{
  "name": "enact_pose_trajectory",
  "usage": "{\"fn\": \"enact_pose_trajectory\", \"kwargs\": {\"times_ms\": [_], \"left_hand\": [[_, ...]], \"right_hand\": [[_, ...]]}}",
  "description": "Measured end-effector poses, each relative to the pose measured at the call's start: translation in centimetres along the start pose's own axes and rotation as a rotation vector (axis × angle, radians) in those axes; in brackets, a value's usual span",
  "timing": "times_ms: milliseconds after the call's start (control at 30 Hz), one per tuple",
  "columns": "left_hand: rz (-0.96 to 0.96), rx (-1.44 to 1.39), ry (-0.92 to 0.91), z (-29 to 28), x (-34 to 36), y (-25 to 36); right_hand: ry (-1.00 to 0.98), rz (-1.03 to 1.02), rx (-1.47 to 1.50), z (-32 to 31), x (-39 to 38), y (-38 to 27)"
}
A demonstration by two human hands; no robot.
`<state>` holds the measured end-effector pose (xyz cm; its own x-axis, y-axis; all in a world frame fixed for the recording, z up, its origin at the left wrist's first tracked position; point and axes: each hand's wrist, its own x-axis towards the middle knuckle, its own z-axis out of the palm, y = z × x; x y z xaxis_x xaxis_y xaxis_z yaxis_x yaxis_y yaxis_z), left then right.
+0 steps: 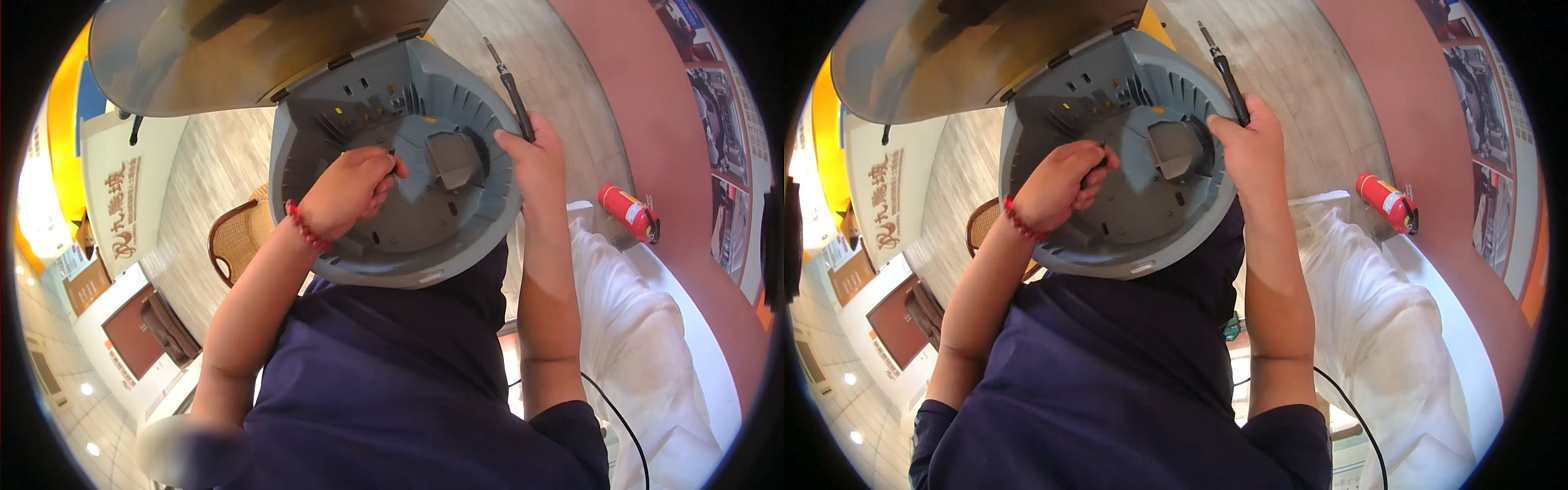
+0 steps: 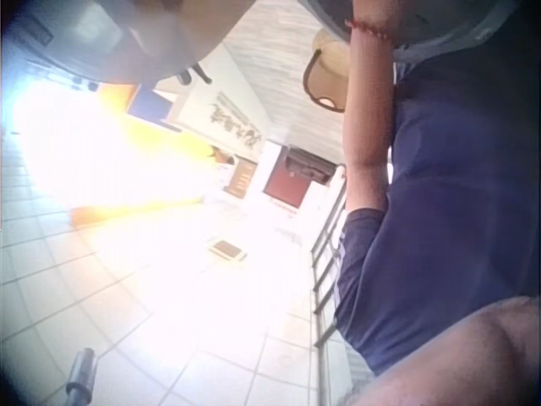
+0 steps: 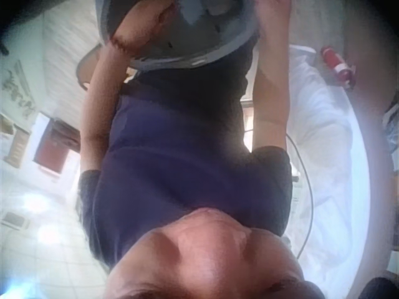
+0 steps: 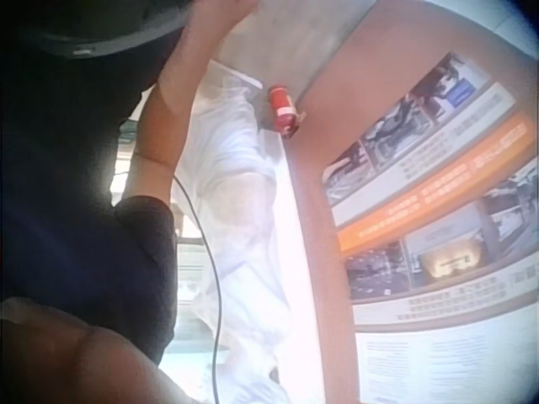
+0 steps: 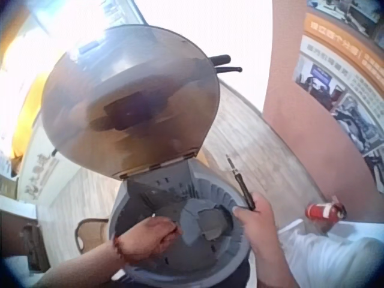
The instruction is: Installing and securing a storage compartment onto a yellow electric motorcycle using a screwdriver.
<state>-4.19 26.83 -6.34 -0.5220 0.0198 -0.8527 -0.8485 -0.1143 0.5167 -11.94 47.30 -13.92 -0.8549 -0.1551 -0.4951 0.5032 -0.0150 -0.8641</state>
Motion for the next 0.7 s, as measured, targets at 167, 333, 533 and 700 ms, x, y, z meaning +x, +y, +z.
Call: {"fn": "enact_pose_trajectory", "kwargs": {"times_ms": [167,333,533,700], "left_hand": [[-0.101,-0.34,-0.019,-1.6,3.5,-1.3],[-0.123,-0.368,-0.034,-1.5,4.2,-1.3],[-0.145,-0.448,0.088,-1.1,4.4,-1.6],[-0.109,-0.488,0.15,-1.8,3.8,-1.8]], "right_hand": [[-0.028,-0.034,-0.053,-0.1,0.2,0.2],[-0.049,-0.018,-0.1,-0.3,0.3,0.2],[-0.07,-0.047,-0.193,-0.7,1.0,0.9],[-0.027,-0.098,-0.34,-0.7,0.5,0.4]]}}
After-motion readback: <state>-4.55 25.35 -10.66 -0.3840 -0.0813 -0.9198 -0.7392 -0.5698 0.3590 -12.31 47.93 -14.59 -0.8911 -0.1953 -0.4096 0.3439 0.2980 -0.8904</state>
